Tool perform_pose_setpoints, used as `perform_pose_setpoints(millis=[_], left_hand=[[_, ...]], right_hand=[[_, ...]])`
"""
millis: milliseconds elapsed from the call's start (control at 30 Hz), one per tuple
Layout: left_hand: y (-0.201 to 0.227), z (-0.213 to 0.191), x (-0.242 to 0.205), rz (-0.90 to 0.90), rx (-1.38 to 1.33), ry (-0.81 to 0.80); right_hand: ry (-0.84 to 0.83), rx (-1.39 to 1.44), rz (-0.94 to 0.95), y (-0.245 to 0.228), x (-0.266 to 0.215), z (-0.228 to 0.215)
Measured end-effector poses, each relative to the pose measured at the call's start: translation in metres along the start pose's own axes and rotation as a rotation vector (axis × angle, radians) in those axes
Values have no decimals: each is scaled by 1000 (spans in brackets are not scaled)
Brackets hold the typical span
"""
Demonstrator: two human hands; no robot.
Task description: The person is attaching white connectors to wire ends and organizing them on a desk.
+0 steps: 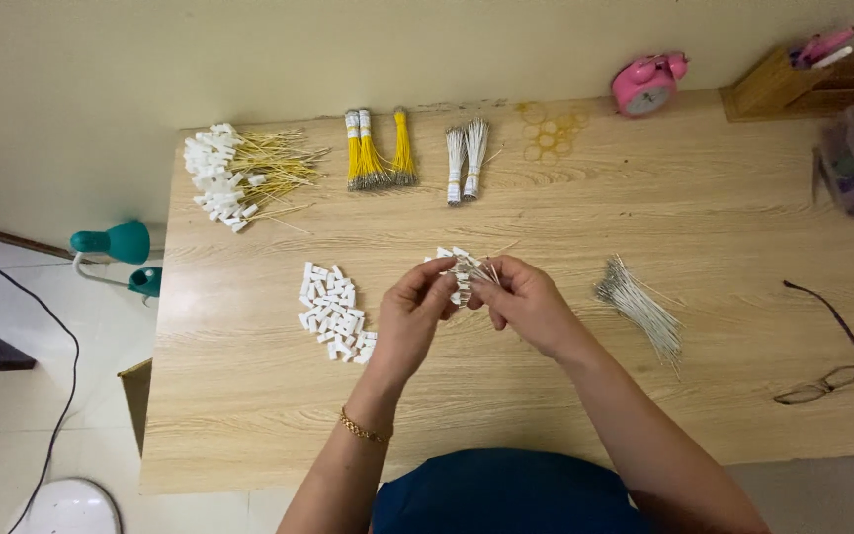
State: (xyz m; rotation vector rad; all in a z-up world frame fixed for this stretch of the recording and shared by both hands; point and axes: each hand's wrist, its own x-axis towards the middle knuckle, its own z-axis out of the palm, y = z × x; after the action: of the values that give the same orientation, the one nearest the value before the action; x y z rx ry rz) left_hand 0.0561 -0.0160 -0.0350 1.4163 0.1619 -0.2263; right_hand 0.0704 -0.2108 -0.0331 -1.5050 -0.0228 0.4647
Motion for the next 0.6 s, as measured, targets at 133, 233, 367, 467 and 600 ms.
perform_pose_setpoints(millis=[133, 233, 367, 467, 600], left_hand=[[11, 8, -13, 4, -23, -30], [10, 9, -17, 21, -30, -40], [15, 13, -23, 9, -40, -24], [13, 14, -23, 10, -36, -18], [2, 13, -22, 36, -104, -47]], right_hand=[[19, -128, -26, -9, -12, 5], [47, -222, 9, -20, -19, 9], [63, -67, 3, -21, -23, 8], [64, -31, -33, -24, -24, 8], [84, -182, -121, -14, -22, 5]])
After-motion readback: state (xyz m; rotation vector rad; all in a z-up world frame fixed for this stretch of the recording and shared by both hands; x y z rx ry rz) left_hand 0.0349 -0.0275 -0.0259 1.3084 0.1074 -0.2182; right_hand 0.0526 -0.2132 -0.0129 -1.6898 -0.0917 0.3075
